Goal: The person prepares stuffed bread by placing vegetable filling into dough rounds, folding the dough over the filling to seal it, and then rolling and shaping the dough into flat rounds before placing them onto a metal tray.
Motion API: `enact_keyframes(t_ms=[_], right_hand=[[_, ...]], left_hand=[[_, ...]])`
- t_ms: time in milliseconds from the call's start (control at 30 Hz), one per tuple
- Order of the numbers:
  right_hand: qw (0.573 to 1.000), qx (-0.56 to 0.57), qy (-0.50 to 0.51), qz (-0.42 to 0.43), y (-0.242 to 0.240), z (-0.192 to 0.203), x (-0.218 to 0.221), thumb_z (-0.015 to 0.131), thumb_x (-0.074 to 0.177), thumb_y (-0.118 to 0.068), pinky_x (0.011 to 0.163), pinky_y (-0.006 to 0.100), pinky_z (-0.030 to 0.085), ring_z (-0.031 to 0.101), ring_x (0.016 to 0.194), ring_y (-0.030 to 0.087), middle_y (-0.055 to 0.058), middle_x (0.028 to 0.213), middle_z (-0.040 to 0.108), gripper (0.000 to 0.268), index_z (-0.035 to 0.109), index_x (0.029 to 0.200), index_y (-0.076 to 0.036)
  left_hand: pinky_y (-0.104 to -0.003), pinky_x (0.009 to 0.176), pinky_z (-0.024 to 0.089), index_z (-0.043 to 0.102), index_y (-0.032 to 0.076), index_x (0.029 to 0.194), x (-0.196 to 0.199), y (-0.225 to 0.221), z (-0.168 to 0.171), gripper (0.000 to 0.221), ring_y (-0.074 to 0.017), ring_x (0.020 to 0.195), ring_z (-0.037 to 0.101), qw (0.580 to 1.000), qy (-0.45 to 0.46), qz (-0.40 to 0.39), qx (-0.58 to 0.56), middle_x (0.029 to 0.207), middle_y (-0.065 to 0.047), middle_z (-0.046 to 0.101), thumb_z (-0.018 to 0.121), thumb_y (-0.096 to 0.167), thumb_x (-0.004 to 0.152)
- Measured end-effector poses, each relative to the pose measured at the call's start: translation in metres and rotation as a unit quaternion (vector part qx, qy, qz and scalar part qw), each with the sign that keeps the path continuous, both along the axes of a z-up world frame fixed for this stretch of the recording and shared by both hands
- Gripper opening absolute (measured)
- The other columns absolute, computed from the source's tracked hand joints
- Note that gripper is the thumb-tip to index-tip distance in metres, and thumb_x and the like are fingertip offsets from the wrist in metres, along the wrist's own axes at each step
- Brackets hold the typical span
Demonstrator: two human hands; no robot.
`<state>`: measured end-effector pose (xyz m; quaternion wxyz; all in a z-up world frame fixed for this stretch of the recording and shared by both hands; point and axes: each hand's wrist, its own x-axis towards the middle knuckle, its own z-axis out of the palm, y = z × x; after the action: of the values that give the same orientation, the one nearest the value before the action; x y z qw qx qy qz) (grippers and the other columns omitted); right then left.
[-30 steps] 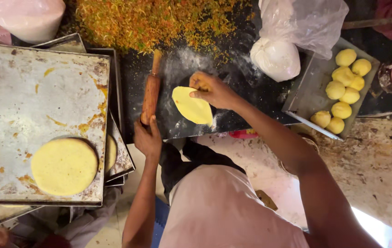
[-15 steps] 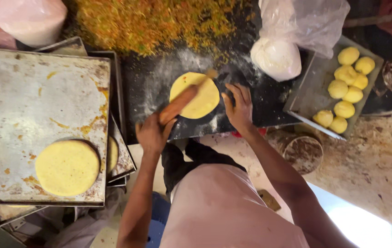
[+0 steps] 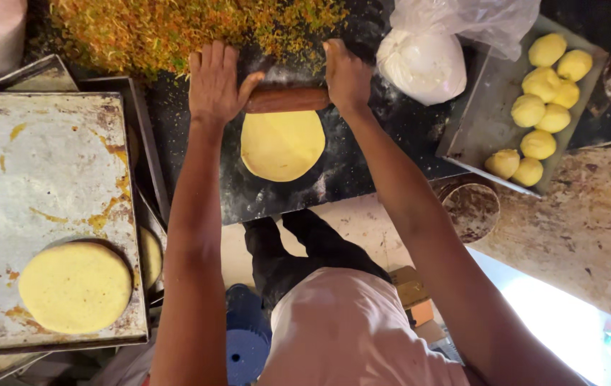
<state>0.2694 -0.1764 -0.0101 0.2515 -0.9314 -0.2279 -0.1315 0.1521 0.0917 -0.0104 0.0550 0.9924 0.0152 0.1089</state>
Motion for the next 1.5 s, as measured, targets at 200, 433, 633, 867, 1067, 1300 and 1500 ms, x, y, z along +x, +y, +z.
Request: enact_keyframes(t_ms=[200, 433, 633, 867, 1067, 1300, 1500], right_hand=[[0.998, 0.005, -0.054, 0.009, -0.045, 0.005, -0.107, 0.054, 0.108, -0.018, 0.083, 0.046, 0.050, 0.072, 0.095, 0.030, 0.011, 0.111, 0.075, 0.018, 0.066, 0.116, -0.008], [0.992, -0.060, 0.113, 0.018, -0.075, 0.054, -0.195, 0.055, 0.102, -0.013, 0.108, 0.054, 0.035, 0.060, 0.116, 0.026, 0.006, 0.111, 0.073, 0.023, 0.069, 0.120, -0.012], [0.931, -0.115, 0.068, 0.339, -0.074, 0.077, -0.189, 0.070, 0.084, -0.050, 0.112, 0.060, 0.019, 0.030, 0.145, 0.038, 0.024, 0.156, 0.034, 0.081, 0.045, 0.147, -0.006], [0.924, -0.063, 0.002, 0.377, -0.039, 0.058, -0.173, 0.074, 0.094, -0.025, 0.121, 0.048, 0.039, 0.055, 0.138, 0.030, 0.015, 0.142, 0.063, 0.052, 0.061, 0.139, -0.002], [0.850, 0.169, 0.455, 0.203, -0.033, 0.090, -0.114, 0.068, 0.101, -0.015, 0.083, 0.032, 0.058, 0.070, 0.093, 0.015, 0.010, 0.109, 0.077, 0.030, 0.070, 0.127, 0.000], [0.805, 0.152, 0.495, 0.288, -0.019, 0.159, -0.090, 0.057, 0.109, -0.018, 0.089, 0.026, 0.056, 0.065, 0.106, 0.006, 0.004, 0.125, 0.071, 0.039, 0.057, 0.145, -0.002], [0.788, 0.131, 0.551, 0.240, -0.014, 0.143, -0.103, 0.051, 0.108, -0.022, 0.067, 0.030, 0.058, 0.063, 0.085, 0.009, 0.006, 0.113, 0.069, 0.049, 0.048, 0.157, -0.013]], left_hand=[[-0.047, 0.087, 0.041, 0.061, 0.002, 0.114, -0.100, -0.045, -0.002, 0.086, -0.0312, 0.096, 0.053, 0.999, -0.007, -0.028, -0.030, 0.103, -0.015, 0.055, 0.044, 0.083, 0.091], [-0.056, 0.110, 0.035, 0.056, 0.003, 0.121, -0.203, -0.106, 0.011, 0.061, -0.0317, 0.118, 0.055, 0.993, -0.049, 0.045, -0.093, 0.120, -0.013, 0.059, 0.071, 0.051, 0.085], [-0.054, 0.101, 0.034, 0.049, 0.000, 0.126, -0.203, -0.097, 0.003, 0.064, -0.0322, 0.108, 0.060, 0.981, -0.012, 0.044, -0.189, 0.114, -0.015, 0.065, 0.080, 0.038, 0.085], [-0.052, 0.089, 0.036, 0.046, -0.006, 0.120, -0.181, -0.086, 0.019, 0.076, -0.0344, 0.095, 0.065, 0.955, -0.002, 0.089, -0.284, 0.102, -0.016, 0.069, 0.081, 0.053, 0.085], [-0.052, 0.103, 0.035, 0.056, 0.006, 0.124, -0.220, -0.088, 0.022, 0.062, -0.0307, 0.117, 0.056, 0.979, -0.026, 0.040, -0.197, 0.118, -0.013, 0.064, 0.079, 0.047, 0.084], [-0.048, 0.102, 0.038, 0.068, 0.016, 0.114, -0.276, -0.117, 0.018, 0.038, -0.0207, 0.117, 0.057, 0.987, -0.056, -0.024, -0.147, 0.125, -0.002, 0.064, 0.078, 0.038, 0.084], [-0.050, 0.100, 0.037, 0.065, 0.013, 0.111, -0.285, -0.140, 0.012, 0.042, -0.0215, 0.117, 0.059, 0.985, -0.053, -0.036, -0.159, 0.121, -0.004, 0.065, 0.080, 0.041, 0.084]])
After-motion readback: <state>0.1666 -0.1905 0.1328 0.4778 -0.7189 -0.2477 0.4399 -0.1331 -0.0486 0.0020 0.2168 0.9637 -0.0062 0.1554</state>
